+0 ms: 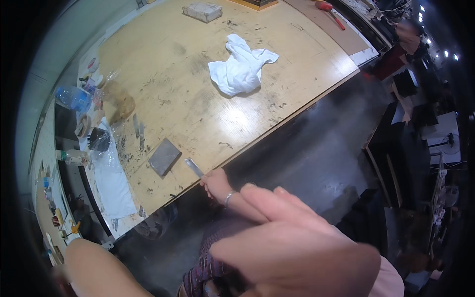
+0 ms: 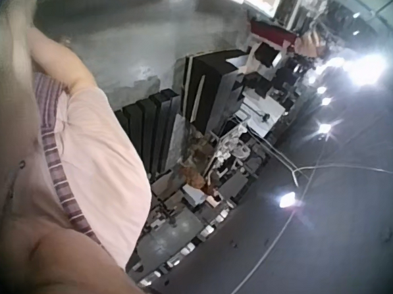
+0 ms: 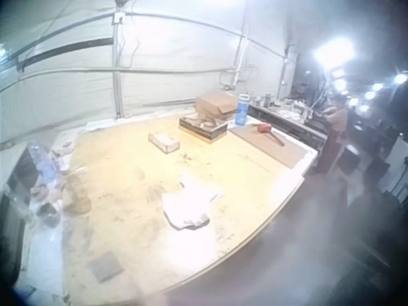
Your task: The person sands a small metal tool on a workbench using a sanding block. They then move to a large black wooden furniture piece and sand its edges and surfaces with the same block.
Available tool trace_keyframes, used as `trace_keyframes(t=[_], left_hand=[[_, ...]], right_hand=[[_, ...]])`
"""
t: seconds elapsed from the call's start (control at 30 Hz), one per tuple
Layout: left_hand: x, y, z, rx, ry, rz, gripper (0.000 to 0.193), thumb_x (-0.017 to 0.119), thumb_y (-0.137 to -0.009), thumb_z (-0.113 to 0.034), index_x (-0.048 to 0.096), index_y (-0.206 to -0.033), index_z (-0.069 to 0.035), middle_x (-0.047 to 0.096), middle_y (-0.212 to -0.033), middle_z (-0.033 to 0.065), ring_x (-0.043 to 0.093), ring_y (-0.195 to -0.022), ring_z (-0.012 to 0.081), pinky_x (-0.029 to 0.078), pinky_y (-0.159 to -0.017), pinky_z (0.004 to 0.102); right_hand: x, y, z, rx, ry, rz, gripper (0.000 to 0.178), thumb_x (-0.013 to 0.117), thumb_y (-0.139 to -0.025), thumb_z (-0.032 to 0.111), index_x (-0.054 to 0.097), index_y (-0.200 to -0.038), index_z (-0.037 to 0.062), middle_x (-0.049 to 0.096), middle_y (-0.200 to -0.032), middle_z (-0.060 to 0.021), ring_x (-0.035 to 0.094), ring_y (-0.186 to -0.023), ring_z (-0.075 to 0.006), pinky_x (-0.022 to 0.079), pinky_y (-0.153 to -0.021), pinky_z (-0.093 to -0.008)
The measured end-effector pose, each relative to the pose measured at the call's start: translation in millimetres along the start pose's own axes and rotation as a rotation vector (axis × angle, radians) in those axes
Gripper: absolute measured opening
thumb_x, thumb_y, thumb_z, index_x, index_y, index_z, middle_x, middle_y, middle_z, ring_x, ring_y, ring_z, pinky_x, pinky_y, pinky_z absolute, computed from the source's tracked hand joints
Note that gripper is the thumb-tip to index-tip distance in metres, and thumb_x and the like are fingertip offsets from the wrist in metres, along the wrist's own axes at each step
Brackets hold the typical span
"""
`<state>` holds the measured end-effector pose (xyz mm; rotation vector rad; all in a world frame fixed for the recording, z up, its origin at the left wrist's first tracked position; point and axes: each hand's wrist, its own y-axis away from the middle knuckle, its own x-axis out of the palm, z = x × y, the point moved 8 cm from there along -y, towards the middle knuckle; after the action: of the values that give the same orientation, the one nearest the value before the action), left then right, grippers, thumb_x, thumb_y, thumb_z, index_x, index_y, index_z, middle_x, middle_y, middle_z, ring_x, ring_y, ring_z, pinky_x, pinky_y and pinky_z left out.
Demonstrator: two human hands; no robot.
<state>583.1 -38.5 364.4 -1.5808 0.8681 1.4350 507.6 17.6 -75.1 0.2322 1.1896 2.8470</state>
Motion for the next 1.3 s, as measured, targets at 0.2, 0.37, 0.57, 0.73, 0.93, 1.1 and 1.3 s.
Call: trace_keyframes(t=[0.2, 0.37, 0.57, 0.73, 0.93, 1.1, 1.3], left_hand=[[4, 1, -2, 0.05, 0.053, 0.005, 0.014, 0.067, -0.08, -0.02, 0.069, -0.079, -0.006, 0.067, -0.073, 0.0119, 0.065, -0.062, 0.0307, 0.052, -0.057, 0.0422], [12, 15, 6, 0.147, 0.287, -0.097, 0.011, 0.068, -0.076, -0.018, 0.068, -0.073, -0.008, 0.067, -0.074, 0.0119, 0.067, -0.066, 0.0315, 0.054, -0.06, 0.0423], [163, 72, 175, -0.431, 0.097, 0.202, 0.038, 0.074, -0.08, -0.037, 0.068, -0.103, -0.006, 0.066, -0.108, 0.016, 0.063, -0.108, 0.034, 0.051, -0.088, 0.0459], [282, 186, 232, -0.846, -0.063, 0.126, 0.08, 0.075, -0.084, -0.043, 0.042, -0.15, -0.012, 0.041, -0.15, 0.0247, 0.047, -0.128, 0.0457, 0.038, -0.106, 0.0565], [300, 202, 209, -0.806, 0.058, -0.163, 0.069, 0.079, -0.079, -0.03, 0.054, -0.143, -0.022, 0.046, -0.145, 0.0229, 0.051, -0.115, 0.0425, 0.041, -0.099, 0.0527], [296, 190, 159, -0.707, 0.107, -0.219, 0.058, 0.079, -0.078, -0.025, 0.065, -0.134, -0.027, 0.051, -0.138, 0.0187, 0.051, -0.109, 0.0382, 0.041, -0.094, 0.0489], [293, 180, 183, -0.757, 0.017, -0.268, 0.053, 0.078, -0.077, -0.026, 0.066, -0.128, -0.028, 0.053, -0.134, 0.0192, 0.05, -0.11, 0.0385, 0.04, -0.09, 0.0495]], right_hand=[[1, 8, 5, 0.033, 0.035, -0.024, 0.022, 0.06, -0.093, 0.008, 0.063, -0.073, -0.0014, 0.052, -0.053, -0.0039, 0.047, -0.036, -0.0135, 0.035, -0.034, -0.0288], [17, 18, 1, 0.088, -0.119, 0.045, 0.023, 0.059, -0.092, 0.008, 0.062, -0.072, -0.0017, 0.052, -0.054, -0.0033, 0.045, -0.037, -0.0133, 0.035, -0.034, -0.028], [1, 0, -5, 0.014, -0.126, 0.025, 0.03, 0.061, -0.099, 0.014, 0.061, -0.072, 0.0008, 0.052, -0.053, -0.0029, 0.045, -0.036, -0.0139, 0.033, -0.033, -0.0292], [11, 13, 1, 0.028, -0.019, 0.022, 0.029, 0.059, -0.098, 0.011, 0.061, -0.071, -0.0004, 0.052, -0.053, -0.0032, 0.046, -0.036, -0.0138, 0.035, -0.034, -0.0295], [7, 11, 1, 0.007, -0.007, -0.004, 0.03, 0.058, -0.098, 0.011, 0.061, -0.07, 0.0002, 0.052, -0.052, -0.0023, 0.045, -0.037, -0.0131, 0.035, -0.035, -0.0287], [7, 10, -1, -0.022, -0.017, 0.002, 0.03, 0.058, -0.097, 0.01, 0.061, -0.069, -0.0004, 0.052, -0.052, -0.0028, 0.046, -0.038, -0.0135, 0.036, -0.036, -0.0289], [4, 8, 2, -0.015, 0.019, -0.001, 0.028, 0.059, -0.097, 0.011, 0.063, -0.072, -0.0015, 0.055, -0.053, -0.0049, 0.05, -0.038, -0.0147, 0.038, -0.035, -0.0311]])
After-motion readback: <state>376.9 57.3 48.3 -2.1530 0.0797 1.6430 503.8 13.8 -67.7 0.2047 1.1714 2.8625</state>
